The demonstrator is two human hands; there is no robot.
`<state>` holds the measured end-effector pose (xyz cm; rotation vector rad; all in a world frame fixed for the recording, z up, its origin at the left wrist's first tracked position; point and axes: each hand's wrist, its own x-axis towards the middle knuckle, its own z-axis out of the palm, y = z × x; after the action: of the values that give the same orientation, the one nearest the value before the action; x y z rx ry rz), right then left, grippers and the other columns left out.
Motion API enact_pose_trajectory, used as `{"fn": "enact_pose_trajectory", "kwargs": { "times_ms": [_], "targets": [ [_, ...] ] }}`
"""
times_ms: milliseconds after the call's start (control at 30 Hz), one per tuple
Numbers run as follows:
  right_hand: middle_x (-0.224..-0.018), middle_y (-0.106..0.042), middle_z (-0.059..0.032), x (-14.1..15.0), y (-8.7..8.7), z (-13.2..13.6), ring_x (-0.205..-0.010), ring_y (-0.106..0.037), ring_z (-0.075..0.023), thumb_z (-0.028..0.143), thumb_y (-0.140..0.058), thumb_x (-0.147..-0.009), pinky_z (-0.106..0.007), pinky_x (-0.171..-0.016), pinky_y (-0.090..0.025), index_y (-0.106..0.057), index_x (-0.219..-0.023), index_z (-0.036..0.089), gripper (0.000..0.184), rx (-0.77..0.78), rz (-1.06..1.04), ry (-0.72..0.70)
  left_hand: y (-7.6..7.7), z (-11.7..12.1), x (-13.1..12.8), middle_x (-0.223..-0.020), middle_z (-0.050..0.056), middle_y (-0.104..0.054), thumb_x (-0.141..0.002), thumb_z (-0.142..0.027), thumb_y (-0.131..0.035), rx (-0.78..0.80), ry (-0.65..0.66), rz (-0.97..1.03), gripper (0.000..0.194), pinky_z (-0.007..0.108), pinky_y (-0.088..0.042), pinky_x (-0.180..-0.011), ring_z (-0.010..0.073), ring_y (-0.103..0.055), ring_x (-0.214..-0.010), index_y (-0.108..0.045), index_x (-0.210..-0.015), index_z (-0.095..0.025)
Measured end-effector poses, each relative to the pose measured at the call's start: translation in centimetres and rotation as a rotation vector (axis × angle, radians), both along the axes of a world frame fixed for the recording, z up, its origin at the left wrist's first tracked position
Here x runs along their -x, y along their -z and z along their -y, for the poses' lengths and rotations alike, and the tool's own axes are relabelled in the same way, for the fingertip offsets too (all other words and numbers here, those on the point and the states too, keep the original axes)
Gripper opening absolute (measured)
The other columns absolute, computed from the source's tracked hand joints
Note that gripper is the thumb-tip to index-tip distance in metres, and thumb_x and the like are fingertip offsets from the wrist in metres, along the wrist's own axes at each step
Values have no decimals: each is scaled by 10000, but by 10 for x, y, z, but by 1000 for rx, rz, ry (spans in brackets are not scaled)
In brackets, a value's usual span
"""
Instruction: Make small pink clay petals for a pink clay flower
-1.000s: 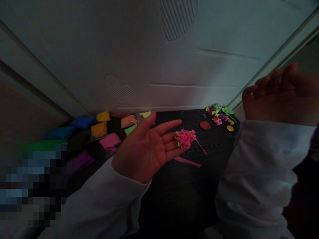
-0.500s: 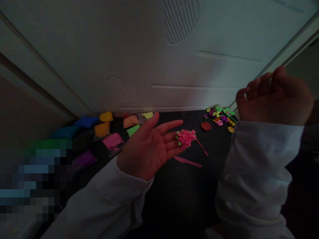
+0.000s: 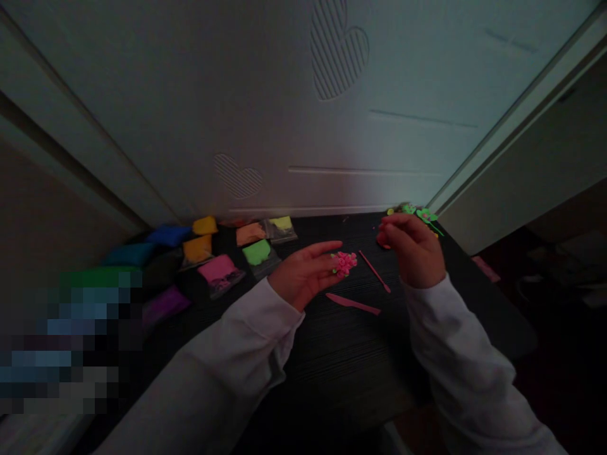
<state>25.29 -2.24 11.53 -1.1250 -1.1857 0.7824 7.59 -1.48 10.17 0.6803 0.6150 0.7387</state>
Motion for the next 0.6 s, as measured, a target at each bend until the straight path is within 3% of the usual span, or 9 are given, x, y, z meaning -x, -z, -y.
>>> {"fn": "enact_pose_trajectory", "kwargs": {
  "times_ms": [100,200,433,600],
  "targets": [
    [-724,-515,23,-5,29,0,-609,-493,-97,278,-512,-677,-265,-591,-397,-528,-797,251,124,75,-33,-20,10,-2,-3,-930,110,-568,-652,-73,-518,-30,17,-29,386,324,-414,-786,166,-542,-840,-458,-1030,-130],
    [-722,-516,24,-3,41,1,-624,-500,-107,289,-516,-673,-279,-606,-410,-528,-797,269,126,123,-14,-80,15,-3,-6,-872,89,-587,-638,-70,-531,-72,-19,-67,372,292,-432,-744,147,-555,-785,-476,-1001,-129],
    [-736,-529,17,12,38,13,-670,-500,-107,300,-481,-698,-289,-652,-417,-527,-824,242,146,154,68,-204,11,-2,-7,-894,84,-579,-623,-101,-556,-194,-61,-124,391,278,-431,-711,143,-557,-756,-466,-1000,-151],
    [-875,-527,-10,13,37,17,-815,-495,-120,287,-509,-681,-294,-735,-399,-491,-926,227,253,152,134,-290,14,-4,-7,-866,72,-569,-630,-121,-554,-222,-73,-159,394,283,-423,-701,138,-557,-722,-437,-1004,-155]
  ]
}}
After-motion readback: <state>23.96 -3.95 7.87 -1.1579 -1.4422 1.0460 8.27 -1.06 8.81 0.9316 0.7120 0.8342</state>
